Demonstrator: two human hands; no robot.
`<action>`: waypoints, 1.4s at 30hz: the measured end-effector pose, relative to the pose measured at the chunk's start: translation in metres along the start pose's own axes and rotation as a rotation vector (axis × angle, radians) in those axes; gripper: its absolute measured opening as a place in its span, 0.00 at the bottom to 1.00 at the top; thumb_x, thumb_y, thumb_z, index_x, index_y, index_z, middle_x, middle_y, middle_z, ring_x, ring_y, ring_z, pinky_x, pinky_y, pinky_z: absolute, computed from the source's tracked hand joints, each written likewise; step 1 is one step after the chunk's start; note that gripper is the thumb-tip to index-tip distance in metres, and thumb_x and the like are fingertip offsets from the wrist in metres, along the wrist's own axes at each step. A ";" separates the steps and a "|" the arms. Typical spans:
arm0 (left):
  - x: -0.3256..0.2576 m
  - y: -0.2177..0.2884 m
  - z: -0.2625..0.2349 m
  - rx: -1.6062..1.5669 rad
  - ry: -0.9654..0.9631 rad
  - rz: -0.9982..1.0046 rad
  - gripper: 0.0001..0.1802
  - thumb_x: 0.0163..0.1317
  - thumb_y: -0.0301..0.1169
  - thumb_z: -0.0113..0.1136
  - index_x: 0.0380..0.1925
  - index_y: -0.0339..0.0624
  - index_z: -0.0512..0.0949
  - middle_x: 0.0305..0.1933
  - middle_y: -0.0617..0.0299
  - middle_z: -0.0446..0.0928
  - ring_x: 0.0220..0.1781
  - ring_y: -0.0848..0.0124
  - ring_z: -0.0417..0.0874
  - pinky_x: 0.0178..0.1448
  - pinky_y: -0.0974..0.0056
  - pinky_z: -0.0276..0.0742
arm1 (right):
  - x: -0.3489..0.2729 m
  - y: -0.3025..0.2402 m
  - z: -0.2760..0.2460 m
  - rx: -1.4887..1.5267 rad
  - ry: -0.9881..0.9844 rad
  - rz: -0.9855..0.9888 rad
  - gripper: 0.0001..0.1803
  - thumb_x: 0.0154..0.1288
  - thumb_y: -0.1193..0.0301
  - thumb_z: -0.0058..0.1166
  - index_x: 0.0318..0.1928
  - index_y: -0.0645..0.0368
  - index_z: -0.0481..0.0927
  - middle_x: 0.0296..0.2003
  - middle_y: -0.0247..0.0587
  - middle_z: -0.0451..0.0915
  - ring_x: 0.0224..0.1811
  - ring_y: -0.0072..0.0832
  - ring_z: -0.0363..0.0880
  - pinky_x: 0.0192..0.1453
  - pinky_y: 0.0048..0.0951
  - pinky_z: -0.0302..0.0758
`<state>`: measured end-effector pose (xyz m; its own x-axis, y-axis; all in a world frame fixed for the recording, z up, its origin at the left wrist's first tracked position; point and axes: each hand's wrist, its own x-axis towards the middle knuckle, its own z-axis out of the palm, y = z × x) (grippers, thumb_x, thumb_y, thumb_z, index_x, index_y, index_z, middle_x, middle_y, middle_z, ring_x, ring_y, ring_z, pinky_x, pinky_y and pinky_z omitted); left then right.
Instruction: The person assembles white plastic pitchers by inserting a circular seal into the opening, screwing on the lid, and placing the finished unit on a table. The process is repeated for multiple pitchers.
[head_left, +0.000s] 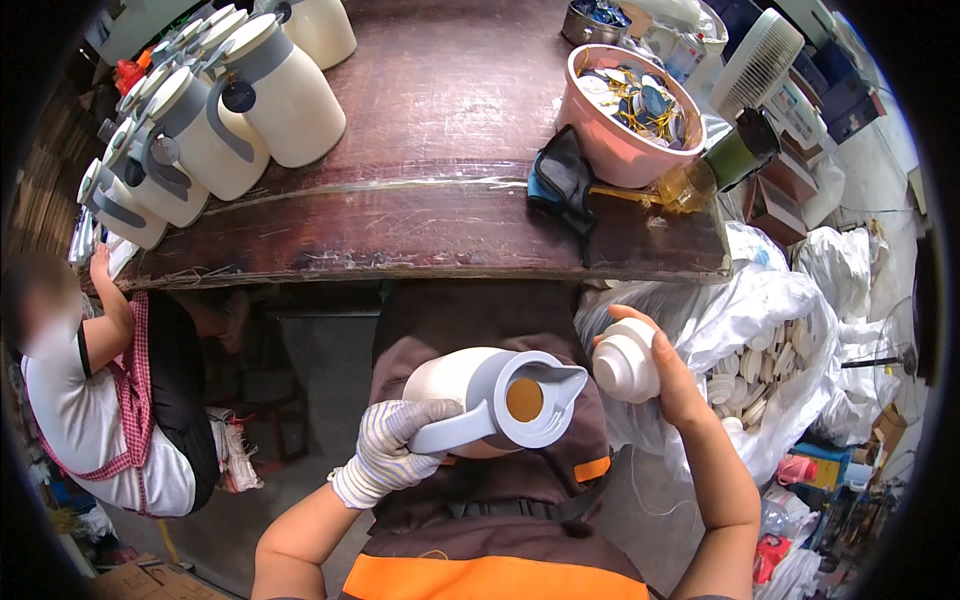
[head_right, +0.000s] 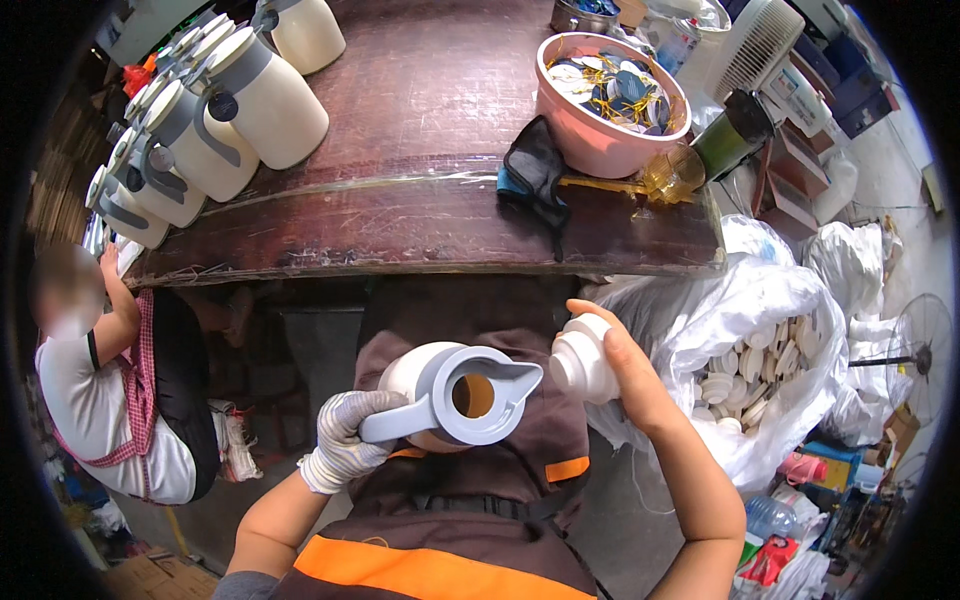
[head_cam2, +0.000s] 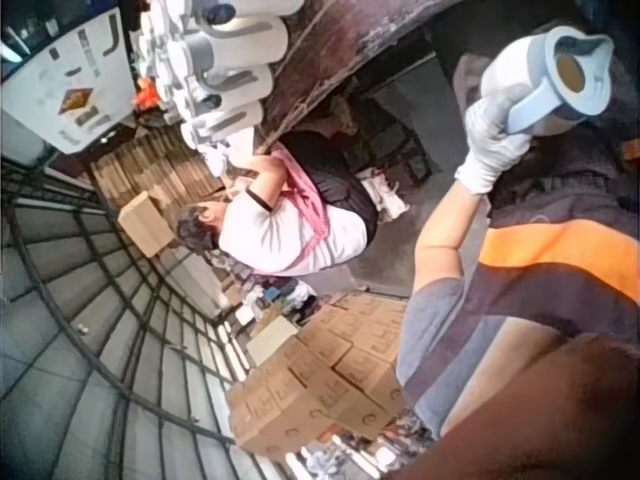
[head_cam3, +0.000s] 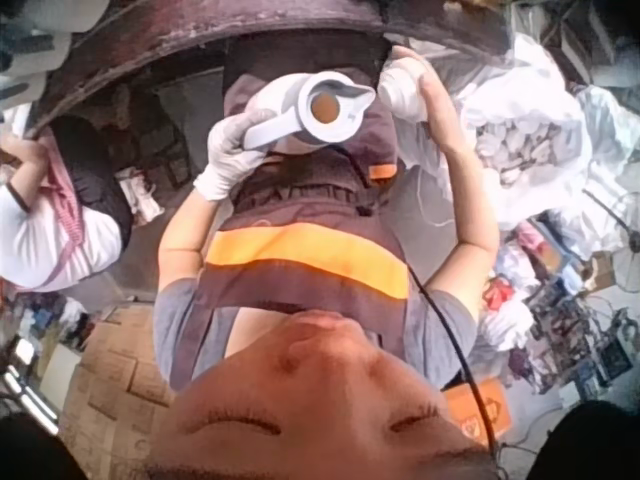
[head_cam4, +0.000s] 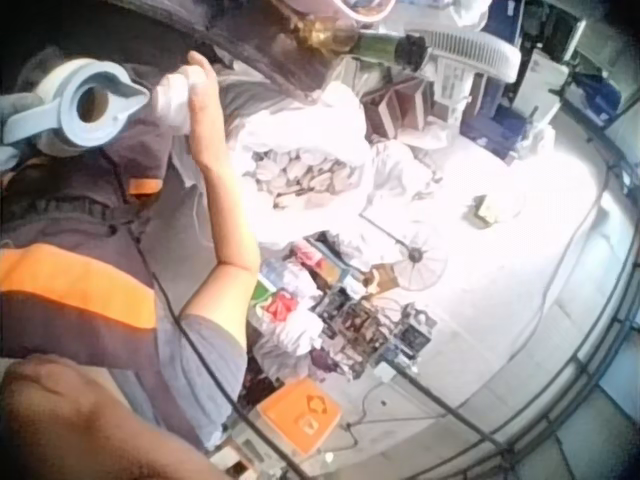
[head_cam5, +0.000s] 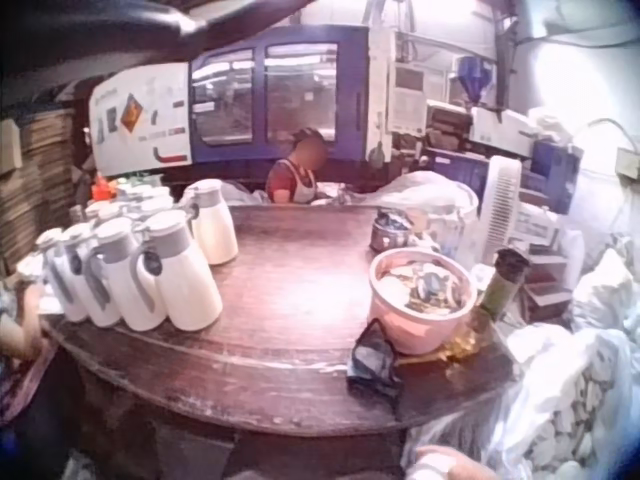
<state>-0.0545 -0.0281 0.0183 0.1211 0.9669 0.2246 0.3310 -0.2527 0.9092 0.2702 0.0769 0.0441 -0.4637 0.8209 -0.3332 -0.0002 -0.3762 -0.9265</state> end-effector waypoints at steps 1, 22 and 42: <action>0.000 0.000 0.001 0.000 -0.005 -0.008 0.22 0.39 0.23 0.69 0.41 0.41 0.84 0.32 0.53 0.84 0.34 0.57 0.87 0.41 0.62 0.82 | 0.001 -0.003 0.003 -0.103 0.002 -0.035 0.38 0.70 0.44 0.41 0.70 0.59 0.59 0.57 0.46 0.74 0.60 0.32 0.72 0.65 0.30 0.65; 0.000 -0.004 0.005 -0.002 -0.023 -0.108 0.22 0.45 0.23 0.67 0.45 0.40 0.82 0.35 0.52 0.84 0.38 0.59 0.88 0.44 0.62 0.81 | 0.032 -0.008 0.079 -1.113 -0.074 -0.961 0.30 0.53 0.53 0.65 0.57 0.46 0.76 0.55 0.49 0.71 0.56 0.44 0.72 0.56 0.41 0.70; 0.083 -0.032 0.001 0.108 -0.009 -0.427 0.08 0.58 0.22 0.61 0.38 0.38 0.81 0.36 0.65 0.81 0.40 0.76 0.80 0.48 0.69 0.77 | 0.059 -0.027 0.080 -1.036 -0.355 -1.057 0.26 0.53 0.54 0.61 0.52 0.48 0.77 0.49 0.45 0.75 0.51 0.43 0.75 0.51 0.42 0.72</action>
<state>-0.0537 0.0600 0.0075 -0.0396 0.9853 -0.1665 0.4494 0.1664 0.8777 0.1722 0.1018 0.0637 -0.8316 0.3127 0.4590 0.0741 0.8815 -0.4663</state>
